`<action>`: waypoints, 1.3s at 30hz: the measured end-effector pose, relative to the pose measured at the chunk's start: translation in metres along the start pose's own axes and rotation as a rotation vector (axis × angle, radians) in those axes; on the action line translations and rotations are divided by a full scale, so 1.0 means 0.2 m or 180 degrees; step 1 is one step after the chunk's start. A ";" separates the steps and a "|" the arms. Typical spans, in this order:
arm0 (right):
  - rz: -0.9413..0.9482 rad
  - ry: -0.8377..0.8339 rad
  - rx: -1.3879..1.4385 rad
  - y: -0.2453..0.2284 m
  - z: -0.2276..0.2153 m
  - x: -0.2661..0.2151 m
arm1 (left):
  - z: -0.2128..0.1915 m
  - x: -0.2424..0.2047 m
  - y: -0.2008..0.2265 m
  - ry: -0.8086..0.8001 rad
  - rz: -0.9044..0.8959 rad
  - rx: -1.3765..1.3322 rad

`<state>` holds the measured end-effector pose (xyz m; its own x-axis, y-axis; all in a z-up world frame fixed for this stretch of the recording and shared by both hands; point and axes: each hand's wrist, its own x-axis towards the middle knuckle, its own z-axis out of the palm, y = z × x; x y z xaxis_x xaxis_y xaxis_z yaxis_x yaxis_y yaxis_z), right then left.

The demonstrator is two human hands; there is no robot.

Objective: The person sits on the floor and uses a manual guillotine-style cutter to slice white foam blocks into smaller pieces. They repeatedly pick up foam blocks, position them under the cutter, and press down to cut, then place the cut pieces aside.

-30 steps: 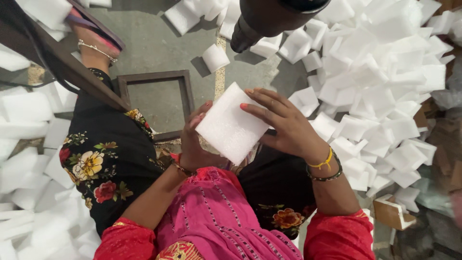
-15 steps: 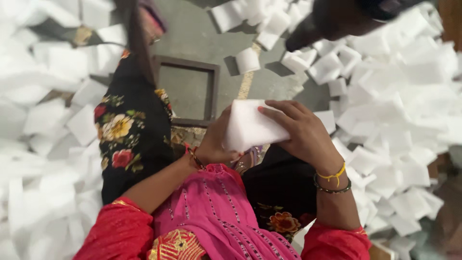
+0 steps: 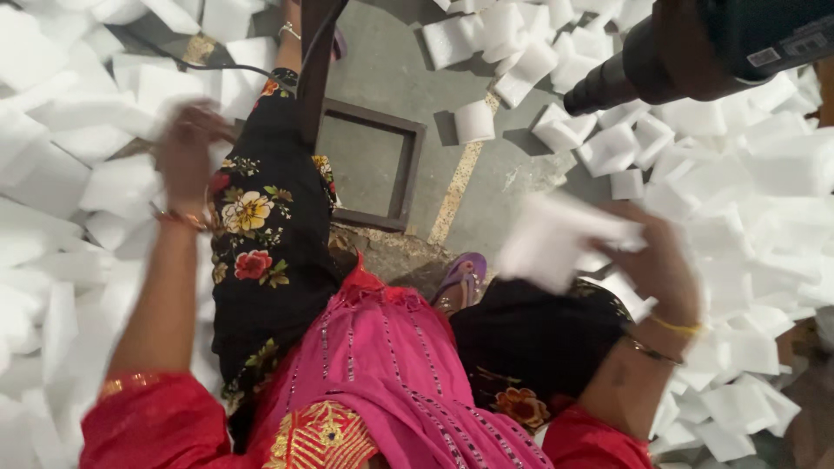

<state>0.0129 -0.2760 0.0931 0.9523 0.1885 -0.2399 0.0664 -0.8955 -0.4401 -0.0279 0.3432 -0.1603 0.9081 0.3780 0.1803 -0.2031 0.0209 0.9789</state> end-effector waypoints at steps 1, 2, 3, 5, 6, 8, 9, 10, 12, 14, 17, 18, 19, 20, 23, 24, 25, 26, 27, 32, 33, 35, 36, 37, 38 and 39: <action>-0.0438 0.0610 0.1052 0.14 -0.07 -0.08 | -0.15 0.12 -0.05 0.0402 0.0144 0.1408; -0.0440 0.1641 -0.0103 0.26 -0.09 -0.14 | -0.29 0.22 -0.09 0.0497 0.0416 0.2128; -0.0439 0.2643 -0.1283 0.35 -0.11 -0.18 | -0.41 0.30 -0.13 0.0480 0.0385 0.3132; -0.0154 0.3261 0.0151 0.47 -0.10 -0.25 | -0.58 0.41 -0.21 0.0647 0.0432 0.4979; -0.0439 0.3220 0.2163 0.48 -0.09 -0.29 | -0.62 0.43 -0.26 0.0845 0.0513 0.5802; -0.0980 0.3152 0.4470 0.42 -0.04 -0.32 | -0.63 0.51 -0.32 0.0628 -0.0390 0.6474; -0.1240 0.2740 0.4568 0.36 -0.01 -0.33 | -0.64 0.50 -0.33 0.0205 -0.1416 0.6243; -0.1388 0.2332 0.4574 0.28 0.02 -0.33 | -0.65 0.49 -0.33 -0.0156 -0.2434 0.5896; -0.1293 0.1739 0.3717 0.14 0.03 -0.35 | -0.65 0.36 -0.35 0.0126 -0.1752 0.5985; -0.0978 0.1383 0.3726 0.00 0.06 -0.28 | -0.69 0.28 -0.29 0.0162 -0.1125 0.5886; -0.1531 0.0665 0.3338 -0.15 0.11 -0.21 | -0.76 0.12 -0.22 -0.0266 -0.0591 0.5480; -0.1468 0.0607 0.3395 -0.18 0.12 -0.18 | -0.77 0.09 -0.22 -0.0389 -0.0546 0.5389; -0.1397 0.0542 0.3449 -0.20 0.13 -0.15 | -0.78 0.05 -0.23 -0.0517 -0.0513 0.5288; -0.1325 0.0477 0.3506 -0.21 0.14 -0.13 | -0.78 0.02 -0.25 -0.0567 -0.0584 0.5372; -0.1085 0.0563 0.3569 -0.22 0.16 -0.11 | -0.77 0.00 -0.32 -0.0642 -0.0959 0.5563; -0.0989 0.0648 0.3560 -0.22 0.16 -0.11 | -0.76 0.01 -0.33 -0.0602 -0.1211 0.5595; -0.0887 0.0727 0.3551 -0.21 0.16 -0.12 | -0.75 0.01 -0.34 -0.0567 -0.1471 0.5621; -0.0785 0.0805 0.3542 -0.21 0.16 -0.13 | -0.75 0.01 -0.34 -0.0328 -0.1248 0.5533; -0.0741 0.0886 0.3567 -0.21 0.16 -0.15 | -0.75 -0.01 -0.34 -0.0106 -0.1047 0.5432; -0.0739 0.0987 0.3230 -0.25 0.19 -0.13 | -0.47 -0.12 -0.10 0.1192 0.0078 0.2388; -0.0727 0.0874 0.3061 -0.28 0.20 -0.14 | -0.35 -0.21 -0.04 0.1178 -0.0570 0.1120; -0.0728 0.0653 0.2716 -0.36 0.28 -0.12 | -0.09 -0.40 0.10 0.0904 -0.0990 0.0032; -0.0911 0.0379 0.2326 -0.41 0.30 -0.10 | 0.06 -0.51 0.18 0.0478 -0.0801 -0.0490; -0.1106 0.0142 0.1935 -0.46 0.34 -0.08 | 0.19 -0.57 0.26 0.0120 -0.0712 -0.0435; -0.1032 -0.0138 0.1841 -0.52 0.38 -0.07 | 0.31 -0.62 0.33 -0.0237 -0.0616 -0.0377; -0.0929 -0.0422 0.1742 -0.57 0.43 -0.08 | 0.42 -0.66 0.40 -0.0384 -0.0867 -0.0095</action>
<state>-0.0357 -0.1415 0.0733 0.8706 0.4736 -0.1329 0.1225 -0.4704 -0.8739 -0.1328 0.2164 -0.0978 0.9672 0.2420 -0.0768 0.0450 0.1343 0.9899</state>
